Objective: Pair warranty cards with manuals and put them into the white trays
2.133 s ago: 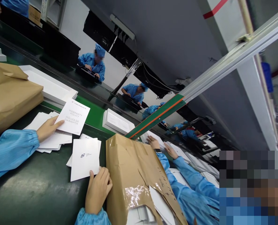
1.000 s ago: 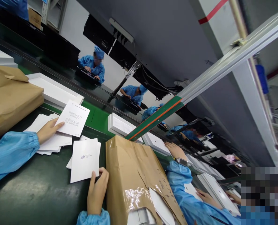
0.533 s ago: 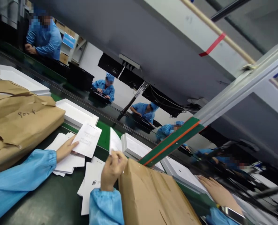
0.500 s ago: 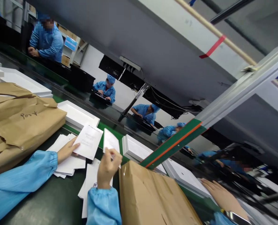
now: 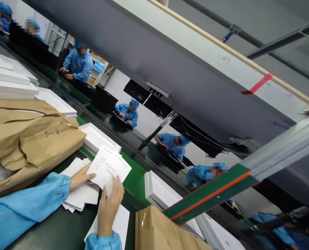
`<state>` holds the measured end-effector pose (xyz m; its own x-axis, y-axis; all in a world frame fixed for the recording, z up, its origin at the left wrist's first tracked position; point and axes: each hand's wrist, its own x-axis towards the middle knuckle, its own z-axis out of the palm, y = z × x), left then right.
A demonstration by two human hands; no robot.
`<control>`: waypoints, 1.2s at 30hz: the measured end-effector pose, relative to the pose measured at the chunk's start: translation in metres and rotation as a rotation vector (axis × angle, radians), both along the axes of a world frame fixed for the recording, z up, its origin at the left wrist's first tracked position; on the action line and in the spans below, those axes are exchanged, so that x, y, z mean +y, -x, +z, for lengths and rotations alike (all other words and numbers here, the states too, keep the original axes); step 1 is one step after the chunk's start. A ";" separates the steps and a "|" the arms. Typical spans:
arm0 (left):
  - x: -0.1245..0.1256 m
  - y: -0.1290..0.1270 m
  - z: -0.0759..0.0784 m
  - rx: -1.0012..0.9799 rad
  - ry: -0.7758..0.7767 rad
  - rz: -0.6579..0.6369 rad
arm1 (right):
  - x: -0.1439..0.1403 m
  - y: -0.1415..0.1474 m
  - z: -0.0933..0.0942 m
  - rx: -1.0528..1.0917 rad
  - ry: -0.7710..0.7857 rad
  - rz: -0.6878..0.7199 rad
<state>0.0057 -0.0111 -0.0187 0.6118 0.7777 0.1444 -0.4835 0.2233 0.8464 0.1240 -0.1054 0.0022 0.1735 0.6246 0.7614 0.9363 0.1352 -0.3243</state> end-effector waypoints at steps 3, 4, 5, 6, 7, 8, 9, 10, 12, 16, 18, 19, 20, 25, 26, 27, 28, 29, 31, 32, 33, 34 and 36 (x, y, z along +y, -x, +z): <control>0.001 -0.001 -0.002 -0.001 0.015 0.011 | 0.001 -0.011 -0.001 0.598 -0.026 -0.007; 0.002 -0.002 -0.002 0.000 0.013 0.009 | 0.001 -0.012 -0.002 0.803 0.021 0.036; 0.002 -0.002 -0.003 0.002 0.011 0.006 | 0.001 -0.012 -0.004 0.983 0.076 0.098; 0.002 -0.002 -0.003 0.004 0.008 0.001 | 0.001 -0.010 -0.005 1.124 0.132 0.173; 0.003 -0.002 -0.003 0.004 0.005 -0.007 | 0.001 -0.008 -0.008 1.225 0.182 0.254; 0.003 -0.002 -0.003 -0.002 0.004 -0.016 | 0.001 -0.005 -0.010 1.292 0.219 0.330; 0.003 -0.002 -0.004 -0.013 0.004 -0.026 | 0.001 -0.003 -0.011 1.332 0.245 0.393; 0.003 -0.002 -0.004 -0.030 0.002 -0.039 | 0.001 -0.001 -0.013 1.355 0.261 0.437; 0.003 -0.002 -0.005 -0.047 -0.007 -0.064 | 0.001 0.000 -0.015 1.379 0.259 0.468; 0.002 -0.003 -0.007 0.077 -0.102 -0.070 | 0.000 -0.004 -0.017 1.409 0.226 0.440; 0.002 -0.004 -0.007 0.135 -0.146 -0.059 | -0.001 -0.005 -0.017 1.415 0.225 0.438; 0.001 -0.004 -0.007 0.151 -0.155 -0.059 | -0.001 -0.006 -0.017 1.415 0.228 0.443; 0.000 -0.004 -0.007 0.163 -0.156 -0.062 | -0.001 -0.006 -0.017 1.415 0.230 0.449; -0.001 -0.003 -0.005 0.179 -0.130 -0.070 | 0.000 -0.005 -0.018 1.401 0.245 0.453; -0.001 -0.003 -0.005 0.177 -0.126 -0.072 | 0.000 -0.005 -0.018 1.395 0.248 0.450; -0.001 -0.003 -0.005 0.173 -0.121 -0.074 | 0.000 -0.005 -0.018 1.390 0.251 0.446; -0.001 -0.003 -0.005 0.169 -0.114 -0.076 | 0.000 -0.004 -0.018 1.386 0.255 0.441; -0.001 -0.003 -0.005 0.166 -0.108 -0.079 | 0.000 -0.004 -0.018 1.380 0.260 0.434; 0.000 -0.003 -0.005 0.159 -0.098 -0.083 | 0.000 -0.004 -0.017 1.369 0.271 0.420; 0.000 -0.003 -0.005 0.156 -0.097 -0.084 | 0.000 -0.004 -0.017 1.365 0.275 0.418; 0.000 -0.003 -0.005 0.152 -0.097 -0.083 | 0.000 -0.003 -0.017 1.363 0.277 0.420; 0.000 -0.003 -0.006 0.147 -0.098 -0.082 | 0.000 -0.003 -0.017 1.361 0.277 0.425; 0.000 -0.003 -0.007 0.140 -0.096 -0.078 | -0.001 -0.003 -0.018 1.358 0.277 0.439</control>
